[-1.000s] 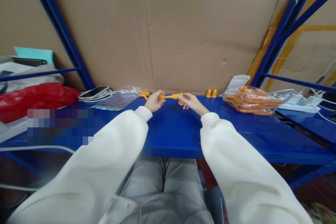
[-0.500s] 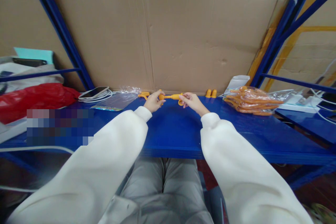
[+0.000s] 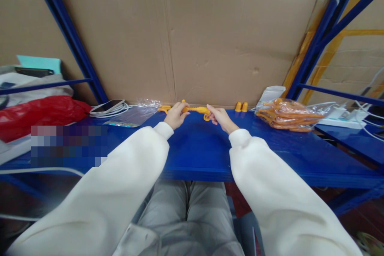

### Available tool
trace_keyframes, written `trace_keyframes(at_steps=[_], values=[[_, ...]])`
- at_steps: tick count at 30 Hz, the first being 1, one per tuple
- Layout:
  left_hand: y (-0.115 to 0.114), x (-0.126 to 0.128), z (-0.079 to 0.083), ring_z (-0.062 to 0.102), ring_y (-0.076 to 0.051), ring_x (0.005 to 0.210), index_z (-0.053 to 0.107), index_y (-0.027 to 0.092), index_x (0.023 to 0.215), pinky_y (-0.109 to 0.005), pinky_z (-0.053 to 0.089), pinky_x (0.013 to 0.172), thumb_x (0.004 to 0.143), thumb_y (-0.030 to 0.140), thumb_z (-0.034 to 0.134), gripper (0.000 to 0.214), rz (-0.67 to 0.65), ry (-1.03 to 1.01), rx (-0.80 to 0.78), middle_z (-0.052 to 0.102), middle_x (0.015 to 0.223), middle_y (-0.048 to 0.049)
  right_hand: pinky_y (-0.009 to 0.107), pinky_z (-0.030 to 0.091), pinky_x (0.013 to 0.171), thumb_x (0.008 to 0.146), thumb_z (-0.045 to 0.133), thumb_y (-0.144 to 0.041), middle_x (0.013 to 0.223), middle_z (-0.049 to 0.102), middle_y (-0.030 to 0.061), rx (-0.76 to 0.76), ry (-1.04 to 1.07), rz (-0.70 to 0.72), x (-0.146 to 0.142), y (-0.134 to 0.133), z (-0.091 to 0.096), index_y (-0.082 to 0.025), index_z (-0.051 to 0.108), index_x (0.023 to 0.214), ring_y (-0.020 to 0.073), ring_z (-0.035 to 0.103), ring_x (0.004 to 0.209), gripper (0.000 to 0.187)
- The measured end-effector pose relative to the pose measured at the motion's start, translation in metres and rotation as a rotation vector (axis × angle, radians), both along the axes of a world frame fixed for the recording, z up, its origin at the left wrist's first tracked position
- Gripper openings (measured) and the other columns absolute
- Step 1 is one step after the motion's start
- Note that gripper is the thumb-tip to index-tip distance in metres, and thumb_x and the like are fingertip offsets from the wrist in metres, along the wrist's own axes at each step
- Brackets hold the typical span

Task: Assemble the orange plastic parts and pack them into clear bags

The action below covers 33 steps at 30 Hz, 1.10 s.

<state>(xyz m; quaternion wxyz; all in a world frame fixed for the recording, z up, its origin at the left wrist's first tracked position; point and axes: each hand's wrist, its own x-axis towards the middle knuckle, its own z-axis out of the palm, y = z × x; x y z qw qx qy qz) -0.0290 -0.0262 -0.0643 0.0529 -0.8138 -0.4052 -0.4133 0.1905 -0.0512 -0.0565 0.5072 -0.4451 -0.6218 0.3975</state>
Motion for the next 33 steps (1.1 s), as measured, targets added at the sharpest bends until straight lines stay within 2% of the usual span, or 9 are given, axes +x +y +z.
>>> trace_keyframes(at_steps=[4, 10, 13, 15, 17, 23, 27, 30, 33], values=[[-0.002, 0.003, 0.001, 0.065, -0.020, 0.094, 0.063, 0.019, 0.109, -0.031, 0.052, 0.088, 0.087, 0.012, 0.065, 0.024, 0.003, 0.008, -0.029, 0.064, 0.104, -0.0063, 0.022, 0.022, 0.033, 0.083, 0.060, -0.072, 0.052, 0.050, 0.0007, -0.087, 0.059, -0.018, -0.003, 0.003, -0.002, -0.022, 0.049, 0.069, 0.0079, 0.030, 0.039, 0.052], [0.003, 0.005, -0.003, 0.065, -0.019, 0.091, 0.063, 0.019, 0.108, -0.032, 0.053, 0.089, 0.084, 0.011, 0.067, 0.026, -0.029, -0.039, -0.066, 0.066, 0.104, -0.0059, 0.024, 0.028, 0.035, 0.080, 0.056, -0.080, 0.044, 0.043, -0.0010, -0.090, -0.002, -0.072, 0.004, 0.006, -0.004, -0.023, 0.054, 0.069, 0.0100, 0.035, 0.038, 0.058], [0.004, 0.004, -0.003, 0.065, -0.020, 0.093, 0.063, 0.019, 0.105, -0.033, 0.052, 0.090, 0.082, 0.010, 0.068, 0.025, -0.019, -0.055, -0.059, 0.067, 0.103, -0.0060, 0.024, 0.031, 0.034, 0.082, 0.053, -0.080, 0.052, 0.055, 0.0026, -0.080, -0.020, -0.060, 0.005, 0.003, -0.002, -0.022, 0.058, 0.076, 0.0107, 0.044, 0.038, 0.058], [0.005, 0.003, -0.003, 0.065, -0.020, 0.093, 0.062, 0.019, 0.103, -0.033, 0.051, 0.090, 0.082, 0.009, 0.068, 0.024, -0.005, -0.067, -0.056, 0.067, 0.102, -0.0057, 0.022, 0.037, 0.036, 0.084, 0.062, -0.071, 0.067, 0.066, 0.0039, -0.064, 0.017, -0.043, 0.004, 0.000, 0.000, -0.022, 0.061, 0.087, 0.0105, 0.053, 0.042, 0.049], [0.005, 0.003, -0.002, 0.065, -0.020, 0.094, 0.062, 0.019, 0.102, -0.033, 0.051, 0.090, 0.082, 0.008, 0.068, 0.023, 0.008, -0.073, -0.062, 0.067, 0.101, -0.0058, 0.020, 0.042, 0.039, 0.084, 0.070, -0.059, 0.076, 0.071, 0.0032, -0.051, 0.053, -0.023, 0.002, -0.002, 0.002, -0.022, 0.061, 0.095, 0.0094, 0.058, 0.045, 0.040], [0.004, 0.003, -0.002, 0.066, -0.020, 0.095, 0.063, 0.017, 0.103, -0.032, 0.052, 0.091, 0.082, 0.007, 0.068, 0.025, 0.018, -0.069, -0.082, 0.068, 0.103, -0.0069, 0.017, 0.042, 0.039, 0.088, 0.070, -0.050, 0.067, 0.068, 0.0014, -0.058, 0.056, -0.005, 0.000, -0.004, 0.003, -0.019, 0.059, 0.083, 0.0072, 0.055, 0.043, 0.034], [0.006, 0.002, -0.003, 0.066, -0.020, 0.094, 0.063, 0.018, 0.103, -0.033, 0.052, 0.091, 0.081, 0.008, 0.067, 0.025, 0.006, -0.073, -0.084, 0.067, 0.104, -0.0066, 0.016, 0.043, 0.039, 0.090, 0.069, -0.047, 0.066, 0.067, 0.0006, -0.080, 0.072, -0.008, 0.000, -0.006, 0.003, -0.019, 0.058, 0.082, 0.0074, 0.056, 0.044, 0.031], [0.008, 0.001, -0.005, 0.066, -0.020, 0.090, 0.063, 0.018, 0.109, -0.035, 0.054, 0.091, 0.082, 0.010, 0.067, 0.029, -0.007, -0.077, -0.100, 0.067, 0.108, -0.0076, 0.016, 0.044, 0.039, 0.086, 0.073, -0.047, 0.069, 0.068, 0.0011, -0.068, 0.089, -0.005, 0.000, -0.004, 0.002, -0.020, 0.059, 0.086, 0.0075, 0.056, 0.046, 0.031], [0.008, 0.001, -0.008, 0.066, -0.016, 0.078, 0.057, 0.020, 0.127, -0.035, 0.056, 0.087, 0.082, 0.011, 0.065, 0.047, -0.048, -0.099, -0.137, 0.065, 0.117, -0.0082, 0.018, 0.046, 0.042, 0.080, 0.078, -0.051, 0.074, 0.068, -0.0001, 0.000, 0.098, -0.034, 0.003, 0.003, -0.001, -0.021, 0.057, 0.095, 0.0079, 0.057, 0.047, 0.039]])
